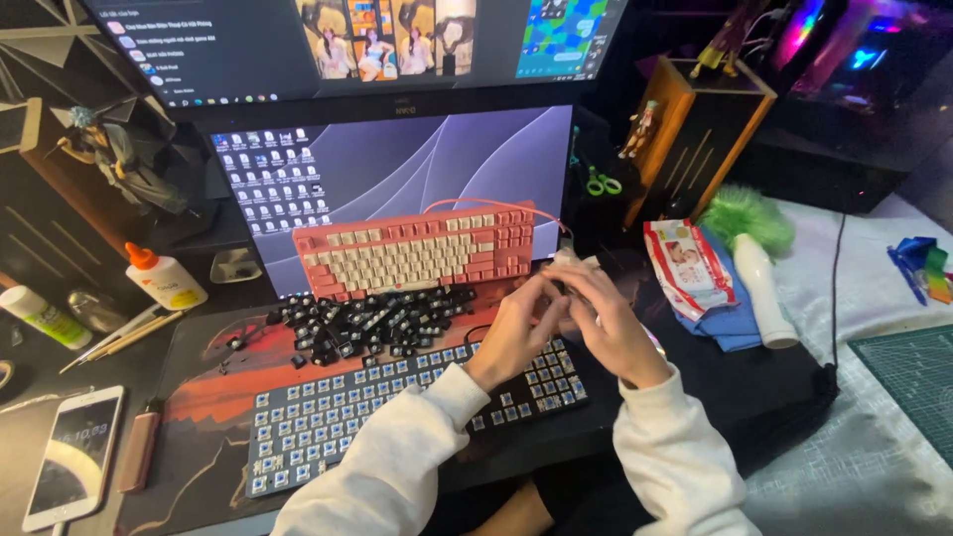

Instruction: Installing and testing mechanical keyboard switches and keycaps on a keyboard base

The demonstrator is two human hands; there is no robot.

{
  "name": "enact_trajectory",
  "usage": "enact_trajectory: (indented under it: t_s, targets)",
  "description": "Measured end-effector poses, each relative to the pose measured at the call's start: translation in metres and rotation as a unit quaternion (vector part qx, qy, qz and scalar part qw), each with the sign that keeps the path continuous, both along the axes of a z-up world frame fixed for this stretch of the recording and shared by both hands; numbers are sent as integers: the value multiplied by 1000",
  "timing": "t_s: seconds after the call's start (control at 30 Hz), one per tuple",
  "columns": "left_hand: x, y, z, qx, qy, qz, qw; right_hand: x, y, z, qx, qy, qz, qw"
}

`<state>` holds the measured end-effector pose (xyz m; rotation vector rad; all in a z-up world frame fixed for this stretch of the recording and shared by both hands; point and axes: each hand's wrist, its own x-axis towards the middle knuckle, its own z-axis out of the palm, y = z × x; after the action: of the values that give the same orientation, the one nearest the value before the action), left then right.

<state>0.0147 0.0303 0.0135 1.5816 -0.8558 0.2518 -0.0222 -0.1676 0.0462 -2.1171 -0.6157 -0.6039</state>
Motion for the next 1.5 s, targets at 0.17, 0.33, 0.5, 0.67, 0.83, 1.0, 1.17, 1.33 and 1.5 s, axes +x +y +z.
enact_trajectory:
  t_s: [0.17,0.33,0.5,0.67,0.83,1.0,1.17,1.33,1.5]
  targets:
    - [-7,3,6,45,-13,10,999,-15,-73,-48,-190,-11,-189,963]
    - [1,0,0,37,-1,-24,999,-42,-102,-82,-216,126,-287,925]
    - [11,-5,-10,23,-41,4,999,-32,-103,-116,-152,92,-251,952]
    - [9,-7,-4,-12,-24,20,999,-13,-121,-154,-219,1,-295,930]
    - [5,-11,-6,-17,-33,47,998,-16,-119,-152,-217,9,-303,928]
    - [-3,-10,2,18,-46,76,996,-17,-119,-149,-218,14,-318,923]
    - [-8,-14,1,21,-48,67,996,-18,-122,-151,-216,22,-330,919]
    - [-8,-12,3,35,-83,96,991,-19,-120,-150,-209,34,-324,922]
    - [-10,-10,3,53,-109,125,985,-17,-119,-150,-210,33,-325,922]
